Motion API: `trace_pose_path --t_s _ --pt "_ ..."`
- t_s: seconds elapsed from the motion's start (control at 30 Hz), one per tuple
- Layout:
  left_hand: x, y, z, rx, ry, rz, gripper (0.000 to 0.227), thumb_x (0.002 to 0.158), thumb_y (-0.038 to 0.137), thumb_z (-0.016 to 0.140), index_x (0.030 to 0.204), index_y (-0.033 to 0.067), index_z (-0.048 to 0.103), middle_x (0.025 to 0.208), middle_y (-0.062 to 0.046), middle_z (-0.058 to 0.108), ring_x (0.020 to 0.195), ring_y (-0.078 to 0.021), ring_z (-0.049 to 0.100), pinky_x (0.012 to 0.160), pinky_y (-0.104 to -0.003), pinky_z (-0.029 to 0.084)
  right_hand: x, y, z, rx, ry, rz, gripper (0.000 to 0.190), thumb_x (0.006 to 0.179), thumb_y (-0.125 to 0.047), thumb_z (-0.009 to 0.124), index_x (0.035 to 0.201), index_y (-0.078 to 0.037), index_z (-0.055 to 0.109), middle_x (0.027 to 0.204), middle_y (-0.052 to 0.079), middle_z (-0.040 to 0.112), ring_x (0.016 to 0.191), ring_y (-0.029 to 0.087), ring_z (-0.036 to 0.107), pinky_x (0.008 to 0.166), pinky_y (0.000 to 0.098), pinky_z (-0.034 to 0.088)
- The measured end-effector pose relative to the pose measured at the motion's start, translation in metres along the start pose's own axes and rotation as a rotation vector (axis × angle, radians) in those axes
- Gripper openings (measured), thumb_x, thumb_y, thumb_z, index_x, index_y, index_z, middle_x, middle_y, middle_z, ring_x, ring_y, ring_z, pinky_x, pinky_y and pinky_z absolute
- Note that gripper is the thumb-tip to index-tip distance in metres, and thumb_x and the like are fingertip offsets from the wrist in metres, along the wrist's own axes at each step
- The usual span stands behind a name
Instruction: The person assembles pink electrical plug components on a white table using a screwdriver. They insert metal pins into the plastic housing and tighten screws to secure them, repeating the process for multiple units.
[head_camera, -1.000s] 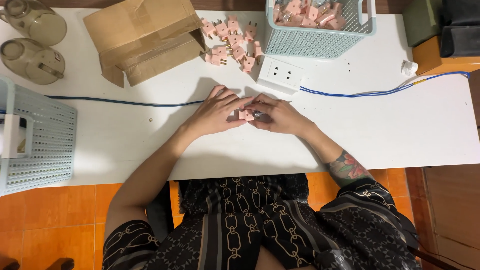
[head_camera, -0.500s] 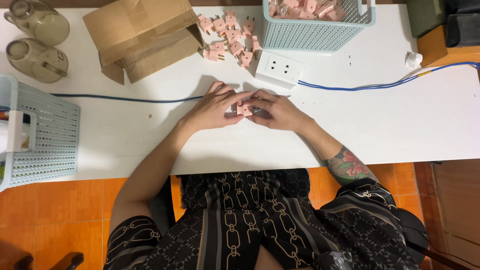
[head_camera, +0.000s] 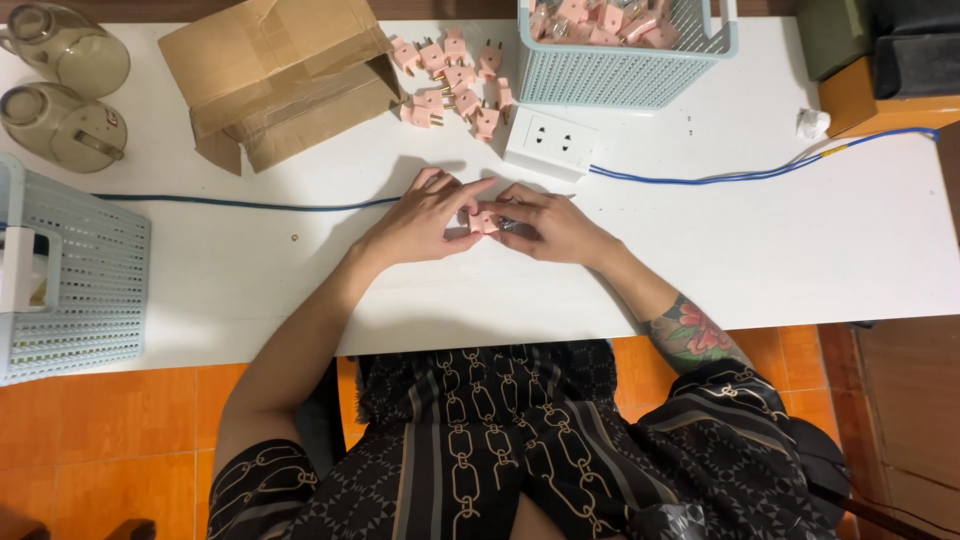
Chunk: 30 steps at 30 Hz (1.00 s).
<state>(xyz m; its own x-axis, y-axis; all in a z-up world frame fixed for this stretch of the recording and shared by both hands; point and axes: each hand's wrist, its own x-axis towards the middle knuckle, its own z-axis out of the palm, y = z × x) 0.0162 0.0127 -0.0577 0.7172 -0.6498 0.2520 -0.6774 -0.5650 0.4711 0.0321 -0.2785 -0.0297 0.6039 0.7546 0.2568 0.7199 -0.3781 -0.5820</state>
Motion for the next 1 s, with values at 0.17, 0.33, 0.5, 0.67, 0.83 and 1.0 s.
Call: trace_pose_path --t_s 0.17,0.33,0.5,0.67,0.83,1.0 --pt "-0.001 0.005 -0.004 0.007 -0.005 -0.004 0.083 0.105 0.041 0.078 0.176 0.0156 0.043 0.118 0.000 0.077 0.124 -0.0222 0.066 0.127 -0.052 0.033 0.003 -0.010 -0.007 0.033 0.000 0.005 0.044 0.104 -0.027 0.085 0.142 -0.005 0.081 0.125 0.013 0.077 0.104 0.039 0.082 0.095 0.0506 0.066" --pt "0.001 0.004 -0.006 0.035 0.010 -0.004 0.085 0.103 0.042 0.079 0.175 0.0159 0.043 0.118 0.001 0.077 0.125 -0.0214 0.066 0.127 -0.052 0.033 0.005 -0.009 -0.009 0.063 -0.008 0.006 0.044 0.103 -0.023 0.085 0.142 -0.003 0.080 0.124 0.015 0.078 0.106 0.040 0.083 0.096 0.0505 0.066" --pt "0.000 0.006 -0.007 -0.005 0.004 -0.014 0.088 0.105 0.046 0.079 0.177 0.0141 0.040 0.121 -0.003 0.078 0.126 -0.0239 0.066 0.127 -0.053 0.032 0.002 -0.002 -0.004 0.073 0.029 -0.018 0.043 0.104 -0.025 0.085 0.144 -0.007 0.081 0.124 0.013 0.079 0.099 0.036 0.083 0.092 0.0478 0.067" --pt "-0.001 0.006 -0.008 -0.005 0.001 -0.021 0.089 0.106 0.042 0.079 0.179 0.0136 0.036 0.124 -0.006 0.079 0.126 -0.0250 0.067 0.128 -0.053 0.032 0.002 0.002 -0.005 -0.012 0.065 -0.079 0.040 0.108 -0.025 0.083 0.143 -0.006 0.081 0.124 0.014 0.078 0.098 0.034 0.083 0.087 0.0455 0.068" --pt "0.001 -0.001 -0.006 -0.036 0.021 0.016 0.098 0.102 0.036 0.086 0.180 0.0106 0.033 0.119 -0.005 0.078 0.122 -0.0277 0.067 0.127 -0.054 0.034 0.001 0.015 0.006 -0.025 0.182 -0.054 0.030 0.115 -0.029 0.079 0.135 -0.007 0.084 0.116 0.015 0.080 0.100 0.041 0.083 0.085 0.0494 0.067" --pt "0.004 0.010 -0.023 0.004 -0.157 -0.162 0.091 0.108 0.057 0.077 0.180 0.0236 0.033 0.143 -0.007 0.071 0.155 -0.0427 0.037 0.128 -0.066 0.029 0.007 0.010 -0.010 -0.132 0.186 -0.051 0.033 0.128 -0.019 0.060 0.122 0.007 0.080 0.098 0.019 0.086 0.044 0.011 0.053 0.033 0.0245 0.042"
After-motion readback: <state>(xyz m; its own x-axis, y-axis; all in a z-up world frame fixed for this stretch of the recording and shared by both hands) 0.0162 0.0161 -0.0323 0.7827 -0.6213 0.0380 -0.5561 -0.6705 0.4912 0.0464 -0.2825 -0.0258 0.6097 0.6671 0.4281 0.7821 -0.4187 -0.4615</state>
